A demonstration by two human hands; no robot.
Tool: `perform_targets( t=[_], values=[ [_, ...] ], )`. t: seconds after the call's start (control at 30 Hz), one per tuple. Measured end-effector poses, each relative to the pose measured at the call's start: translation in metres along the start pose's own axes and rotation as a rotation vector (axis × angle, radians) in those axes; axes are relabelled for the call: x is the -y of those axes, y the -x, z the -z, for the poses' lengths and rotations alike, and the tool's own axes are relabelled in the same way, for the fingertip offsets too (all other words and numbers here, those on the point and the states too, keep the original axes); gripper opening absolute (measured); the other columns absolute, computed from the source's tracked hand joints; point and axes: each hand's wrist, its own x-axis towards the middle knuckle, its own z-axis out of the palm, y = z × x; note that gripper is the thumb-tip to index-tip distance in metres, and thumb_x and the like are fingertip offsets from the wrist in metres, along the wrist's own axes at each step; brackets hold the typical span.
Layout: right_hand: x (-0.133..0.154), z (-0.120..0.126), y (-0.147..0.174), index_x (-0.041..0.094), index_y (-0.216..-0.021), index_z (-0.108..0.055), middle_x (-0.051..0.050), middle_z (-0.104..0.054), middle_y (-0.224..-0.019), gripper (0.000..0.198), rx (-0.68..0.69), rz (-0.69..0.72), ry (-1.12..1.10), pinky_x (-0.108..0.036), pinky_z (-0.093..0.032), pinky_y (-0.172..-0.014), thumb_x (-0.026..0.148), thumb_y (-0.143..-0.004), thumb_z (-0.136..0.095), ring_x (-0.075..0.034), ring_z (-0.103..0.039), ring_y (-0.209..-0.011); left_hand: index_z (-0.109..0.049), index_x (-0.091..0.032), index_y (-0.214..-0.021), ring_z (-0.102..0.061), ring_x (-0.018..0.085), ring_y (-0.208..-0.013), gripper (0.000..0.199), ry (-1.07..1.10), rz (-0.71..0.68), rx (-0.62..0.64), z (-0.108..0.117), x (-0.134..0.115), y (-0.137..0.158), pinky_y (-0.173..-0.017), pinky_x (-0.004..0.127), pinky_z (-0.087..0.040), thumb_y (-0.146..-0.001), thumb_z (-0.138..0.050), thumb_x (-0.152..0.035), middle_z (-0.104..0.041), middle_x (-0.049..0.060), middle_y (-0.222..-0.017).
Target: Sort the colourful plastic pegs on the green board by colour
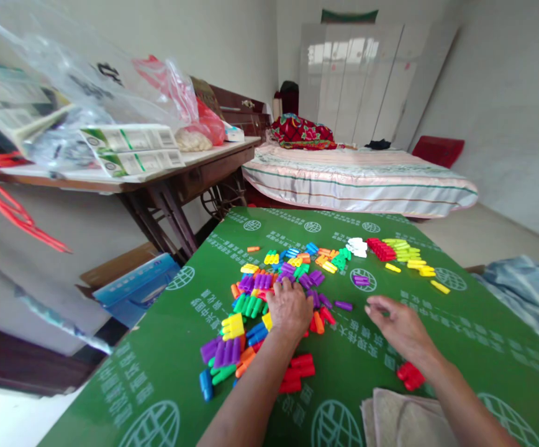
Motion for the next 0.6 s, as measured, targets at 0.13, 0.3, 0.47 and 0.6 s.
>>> perform_targets(
  t=[0.13,0.3,0.47,0.6],
  values=[
    [-0.012,0.024,0.026,0.024,-0.107,-0.067,-0.008,-0.073,-0.095,0.039,0.078,-0.034,0.362,-0.037,-0.052,-0.072,0.044,-0.078,-0.051,-0.026,-0.069,-0.084,-0.064,-0.012,-0.104,-0.049,0.034,-0.111,0.04,0.001,-0.003,-0.03,0.005,0.008,-0.002,-0.09,0.051,-0.041,-0.083,-0.046,-0.041,-0.059,0.016,-0.113],
    [-0.03,0.033,0.058,0.027,-0.113,-0.067,-0.011,-0.069,-0.11,0.046,0.261,-0.083,0.623,-0.045,-0.052,-0.081,0.039,-0.069,-0.061,-0.033,-0.066,-0.096,-0.063,-0.014,-0.106,-0.044,0.034,-0.121,0.036,0.001,-0.1,-0.042,0.006,0.007,0.006,-0.099,0.053,-0.036,-0.084,-0.046,-0.038,-0.057,0.014,-0.122],
    [-0.025,0.015,0.061,0.028,-0.116,-0.066,-0.01,-0.064,-0.119,0.048,0.281,0.025,0.623,-0.041,-0.047,-0.096,0.024,-0.068,-0.061,-0.031,-0.058,-0.113,-0.056,-0.021,-0.12,-0.03,0.031,-0.136,0.044,0.073,-0.312,0.091,-0.006,-0.006,0.009,-0.109,0.056,-0.025,-0.084,-0.049,-0.043,-0.046,0.009,-0.141],
    [0.007,-0.004,0.045,0.019,-0.116,-0.064,-0.011,-0.063,-0.117,0.045,0.314,0.105,0.536,-0.036,-0.046,-0.096,0.017,-0.072,-0.057,-0.026,-0.059,-0.11,-0.058,-0.017,-0.121,-0.034,0.034,-0.133,0.047,0.015,-0.241,0.12,-0.011,-0.01,0.005,-0.109,0.059,-0.023,-0.083,-0.05,-0.044,-0.049,0.016,-0.137]
  ],
)
